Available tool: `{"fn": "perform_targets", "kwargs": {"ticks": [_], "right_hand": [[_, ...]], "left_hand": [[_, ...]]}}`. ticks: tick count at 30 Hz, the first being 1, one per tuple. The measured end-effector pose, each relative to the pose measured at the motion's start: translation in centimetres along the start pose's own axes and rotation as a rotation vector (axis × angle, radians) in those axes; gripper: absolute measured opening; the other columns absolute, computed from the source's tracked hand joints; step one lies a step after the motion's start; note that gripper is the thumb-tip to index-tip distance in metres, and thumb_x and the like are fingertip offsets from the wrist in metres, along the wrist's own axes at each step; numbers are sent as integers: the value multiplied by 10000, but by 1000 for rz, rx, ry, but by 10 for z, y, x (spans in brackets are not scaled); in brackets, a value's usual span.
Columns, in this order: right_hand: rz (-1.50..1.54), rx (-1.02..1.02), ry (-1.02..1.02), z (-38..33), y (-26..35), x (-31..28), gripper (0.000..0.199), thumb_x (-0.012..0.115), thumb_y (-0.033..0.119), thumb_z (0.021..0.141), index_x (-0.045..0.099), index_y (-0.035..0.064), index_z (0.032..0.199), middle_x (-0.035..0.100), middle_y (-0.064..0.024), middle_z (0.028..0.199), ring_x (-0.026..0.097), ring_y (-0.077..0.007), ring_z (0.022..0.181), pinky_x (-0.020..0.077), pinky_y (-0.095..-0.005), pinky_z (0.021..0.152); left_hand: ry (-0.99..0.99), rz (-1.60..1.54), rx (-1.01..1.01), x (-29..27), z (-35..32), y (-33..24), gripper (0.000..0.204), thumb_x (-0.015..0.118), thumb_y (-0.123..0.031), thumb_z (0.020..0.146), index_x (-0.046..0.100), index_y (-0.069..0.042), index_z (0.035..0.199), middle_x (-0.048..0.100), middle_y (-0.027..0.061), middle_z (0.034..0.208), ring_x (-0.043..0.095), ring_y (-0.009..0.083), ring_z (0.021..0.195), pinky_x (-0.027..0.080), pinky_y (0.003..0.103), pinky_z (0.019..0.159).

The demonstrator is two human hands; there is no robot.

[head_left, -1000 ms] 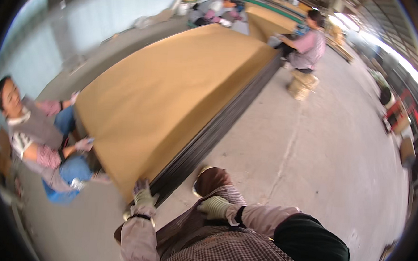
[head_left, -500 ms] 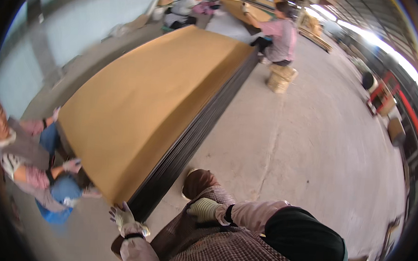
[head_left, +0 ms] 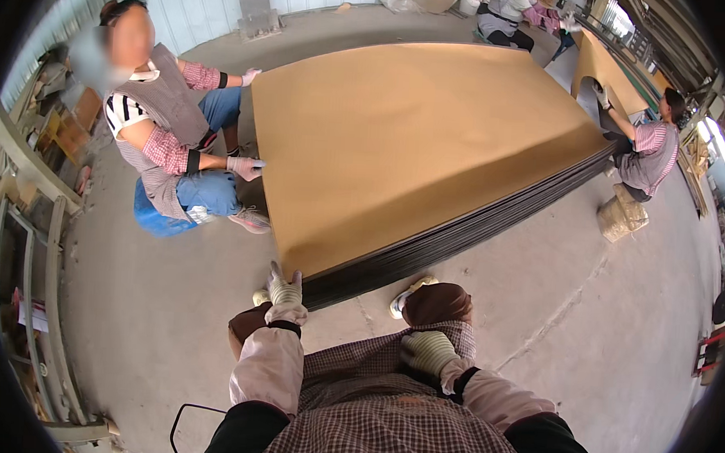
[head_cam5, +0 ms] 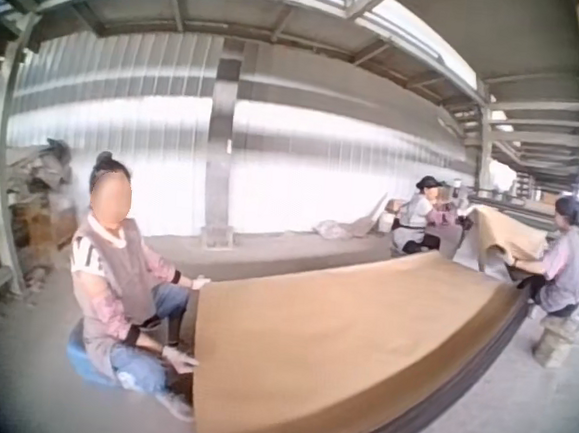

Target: Sorting and stacking industrial material sheets with a team in a factory.

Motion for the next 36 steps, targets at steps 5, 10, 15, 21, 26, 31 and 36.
{"fn": "perform_targets", "kwargs": {"ticks": [5, 10, 15, 21, 26, 31, 36], "right_hand": [[49, 88, 46, -2, -7, -11, 292, 612, 345, 842, 637, 58, 891, 653, -171, 801, 649, -377, 757, 526, -481, 690], [135, 55, 5, -6, -14, -9, 257, 635, 276, 809, 650, 52, 935, 668, -178, 840, 661, -375, 814, 537, -460, 721], [113, 7, -60, -8, -18, 2, 266, 651, 267, 804, 662, 64, 975, 671, -152, 860, 661, -376, 823, 542, -446, 731], [134, 6, -99, -9, -15, 3, 247, 653, 264, 805, 658, 62, 947, 668, -147, 845, 661, -373, 815, 541, -451, 723], [136, 17, -112, -9, -14, 7, 243, 648, 268, 814, 648, 60, 939, 665, -146, 830, 662, -372, 806, 540, -453, 715], [143, 0, -136, -12, -17, 5, 258, 662, 269, 799, 652, 58, 949, 668, -159, 856, 662, -377, 829, 540, -447, 719], [104, 55, -67, -11, -18, 10, 304, 691, 265, 763, 660, 60, 986, 671, -167, 884, 668, -368, 864, 541, -439, 729]], "left_hand": [[-63, 347, 761, 20, -29, -113, 796, 652, -452, 858, 330, -124, 1509, 358, 221, 1515, 308, 397, 1414, 244, 547, 1149], [264, 469, 779, 61, -50, -108, 862, 645, -532, 828, 322, -122, 1514, 267, 221, 1569, 218, 381, 1463, 145, 540, 1185], [338, 547, 746, 65, -42, -95, 1084, 722, -555, 726, 180, -117, 1556, 132, 223, 1610, 118, 387, 1491, 106, 546, 1194], [387, 561, 712, 74, -32, -83, 1185, 772, -573, 670, 137, -125, 1565, 108, 228, 1611, 85, 407, 1491, 92, 563, 1195], [407, 571, 715, 76, -31, -82, 1180, 775, -561, 675, 133, -131, 1566, 110, 217, 1614, 88, 394, 1494, 95, 547, 1198], [394, 547, 713, 70, -38, -90, 1164, 783, -536, 677, 148, -128, 1563, 123, 207, 1616, 98, 381, 1496, 103, 533, 1201], [384, 543, 726, 79, -33, -78, 1143, 790, -521, 677, 180, -122, 1558, 126, 205, 1618, 104, 375, 1496, 110, 512, 1206]]}}
Point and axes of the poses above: each hand's wrist, its own z-axis towards the middle knuckle, its own x-axis out of the palm, y = z × x, the point moved 9 cm from there along z, towards the middle knuckle
